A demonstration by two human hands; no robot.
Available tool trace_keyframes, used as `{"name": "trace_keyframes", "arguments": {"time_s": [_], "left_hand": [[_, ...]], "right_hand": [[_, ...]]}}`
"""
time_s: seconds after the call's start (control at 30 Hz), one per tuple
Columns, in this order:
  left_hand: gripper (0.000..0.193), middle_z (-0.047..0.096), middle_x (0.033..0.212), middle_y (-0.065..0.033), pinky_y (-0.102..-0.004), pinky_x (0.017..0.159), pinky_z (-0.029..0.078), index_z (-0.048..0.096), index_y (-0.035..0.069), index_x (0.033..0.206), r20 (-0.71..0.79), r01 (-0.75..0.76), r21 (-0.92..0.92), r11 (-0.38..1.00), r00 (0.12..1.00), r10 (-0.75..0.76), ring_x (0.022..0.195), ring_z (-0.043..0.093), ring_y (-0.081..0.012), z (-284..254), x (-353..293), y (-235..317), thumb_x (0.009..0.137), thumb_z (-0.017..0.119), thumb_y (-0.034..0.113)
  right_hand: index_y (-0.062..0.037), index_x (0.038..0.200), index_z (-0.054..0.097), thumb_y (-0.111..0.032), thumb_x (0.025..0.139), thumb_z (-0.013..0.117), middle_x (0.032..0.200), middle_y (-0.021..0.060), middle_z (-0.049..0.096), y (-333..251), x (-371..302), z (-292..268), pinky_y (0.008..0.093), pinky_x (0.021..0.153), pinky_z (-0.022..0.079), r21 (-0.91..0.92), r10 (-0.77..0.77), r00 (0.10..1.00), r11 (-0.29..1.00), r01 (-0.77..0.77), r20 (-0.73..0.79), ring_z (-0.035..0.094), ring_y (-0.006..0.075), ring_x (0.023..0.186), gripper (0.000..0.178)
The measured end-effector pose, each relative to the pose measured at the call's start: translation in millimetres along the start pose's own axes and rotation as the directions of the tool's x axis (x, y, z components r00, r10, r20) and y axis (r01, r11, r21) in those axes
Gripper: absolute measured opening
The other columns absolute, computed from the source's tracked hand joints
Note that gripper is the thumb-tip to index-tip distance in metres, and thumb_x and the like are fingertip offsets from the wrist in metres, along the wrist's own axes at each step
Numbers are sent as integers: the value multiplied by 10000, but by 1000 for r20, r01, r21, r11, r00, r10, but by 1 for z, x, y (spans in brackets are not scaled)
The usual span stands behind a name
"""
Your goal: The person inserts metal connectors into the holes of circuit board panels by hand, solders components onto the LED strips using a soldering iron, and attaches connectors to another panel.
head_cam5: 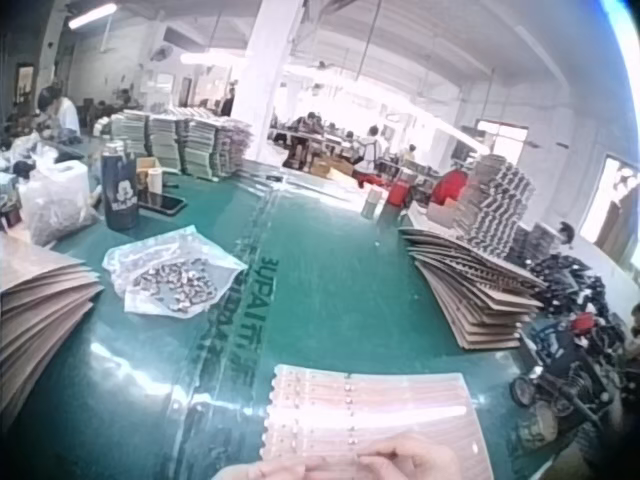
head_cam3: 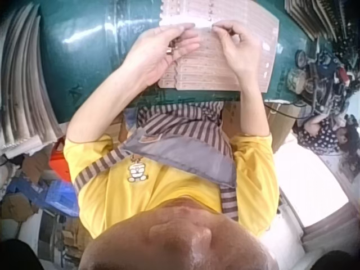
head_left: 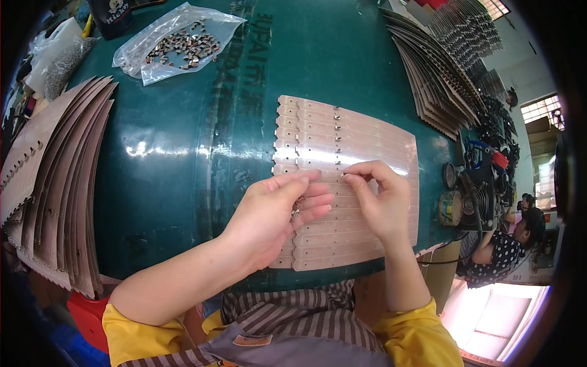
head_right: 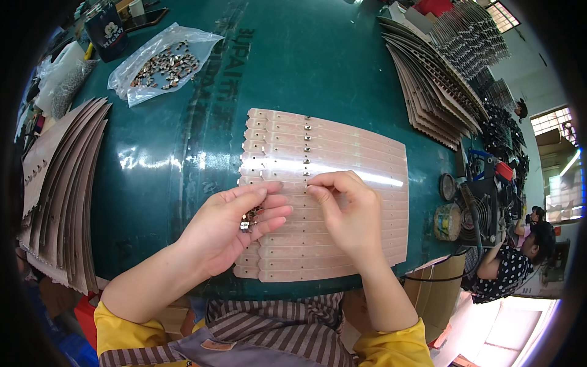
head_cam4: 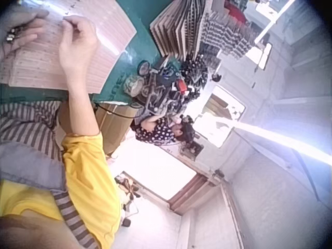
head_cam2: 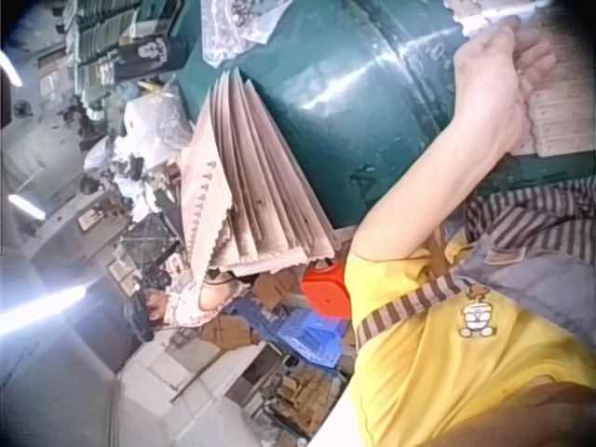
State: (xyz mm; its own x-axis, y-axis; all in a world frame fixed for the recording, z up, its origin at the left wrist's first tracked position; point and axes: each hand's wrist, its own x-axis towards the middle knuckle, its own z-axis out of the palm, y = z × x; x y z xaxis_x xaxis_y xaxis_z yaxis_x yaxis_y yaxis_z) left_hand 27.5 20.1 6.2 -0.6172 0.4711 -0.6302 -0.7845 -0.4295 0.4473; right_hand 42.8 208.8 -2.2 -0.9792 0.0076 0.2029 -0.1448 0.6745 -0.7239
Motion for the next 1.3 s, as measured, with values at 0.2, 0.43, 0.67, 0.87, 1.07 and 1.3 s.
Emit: {"name": "trace_keyframes", "arguments": {"time_s": [0.2, 0.43, 0.67, 0.87, 1.07, 1.3], "left_hand": [[282, 591, 980, -54, -223, 779, 497, 544, -9, 1175, -19, -48, 17, 999, 999, 48, 884, 600, -125, -6, 4, -3, 967, 458, 161], [303, 596, 994, -113, -276, 801, 527, 528, -66, 1150, -59, -31, -118, 992, 998, 24, 912, 604, -171, -4, 3, 2, 950, 453, 149], [349, 542, 1110, -244, -388, 953, 501, 441, -154, 1163, -15, -29, -296, 955, 1000, 26, 1026, 591, -308, -2, 4, 4, 921, 374, 89], [357, 519, 1165, -270, -397, 966, 490, 430, -157, 1175, 37, 34, -278, 960, 999, -25, 1064, 576, -318, -2, 4, 3, 924, 378, 91], [328, 547, 1136, -231, -393, 958, 497, 453, -138, 1152, 124, 86, -220, 972, 991, -60, 1046, 584, -284, -4, 5, -3, 928, 390, 92], [310, 562, 1094, -196, -388, 953, 504, 466, -132, 1146, 121, 87, -157, 984, 990, -69, 1019, 591, -252, -2, 3, -5, 931, 415, 85]], "right_hand": [[-4, 845, 662, 0, 785, 653, 827, 94, 633, 3, 4, 5, 269, 663, 491, -26, 69, 998, 997, -69, 2, 618, 184, 723, 61], [-1, 819, 651, 2, 778, 654, 803, 90, 617, 6, 5, 6, 270, 643, 490, -69, -9, 1000, 998, 10, 11, 608, 187, 713, 42], [-15, 807, 655, 17, 750, 670, 805, 83, 618, 13, 4, 10, 288, 630, 496, -125, -151, 989, 981, 149, -4, 599, 212, 740, 67], [-33, 831, 686, 25, 742, 675, 817, 82, 627, 16, 2, 6, 304, 642, 499, -127, -161, 987, 979, 159, -5, 596, 215, 774, 107], [-51, 885, 710, -21, 716, 719, 793, 78, 618, -17, -10, 8, 291, 676, 477, 26, -150, 989, 988, 149, 6, 590, 209, 787, 172], [-58, 853, 711, -8, 695, 730, 786, 64, 621, -18, -17, 10, 288, 691, 467, -23, -153, 985, 988, 155, 73, 586, 193, 786, 167]]}}
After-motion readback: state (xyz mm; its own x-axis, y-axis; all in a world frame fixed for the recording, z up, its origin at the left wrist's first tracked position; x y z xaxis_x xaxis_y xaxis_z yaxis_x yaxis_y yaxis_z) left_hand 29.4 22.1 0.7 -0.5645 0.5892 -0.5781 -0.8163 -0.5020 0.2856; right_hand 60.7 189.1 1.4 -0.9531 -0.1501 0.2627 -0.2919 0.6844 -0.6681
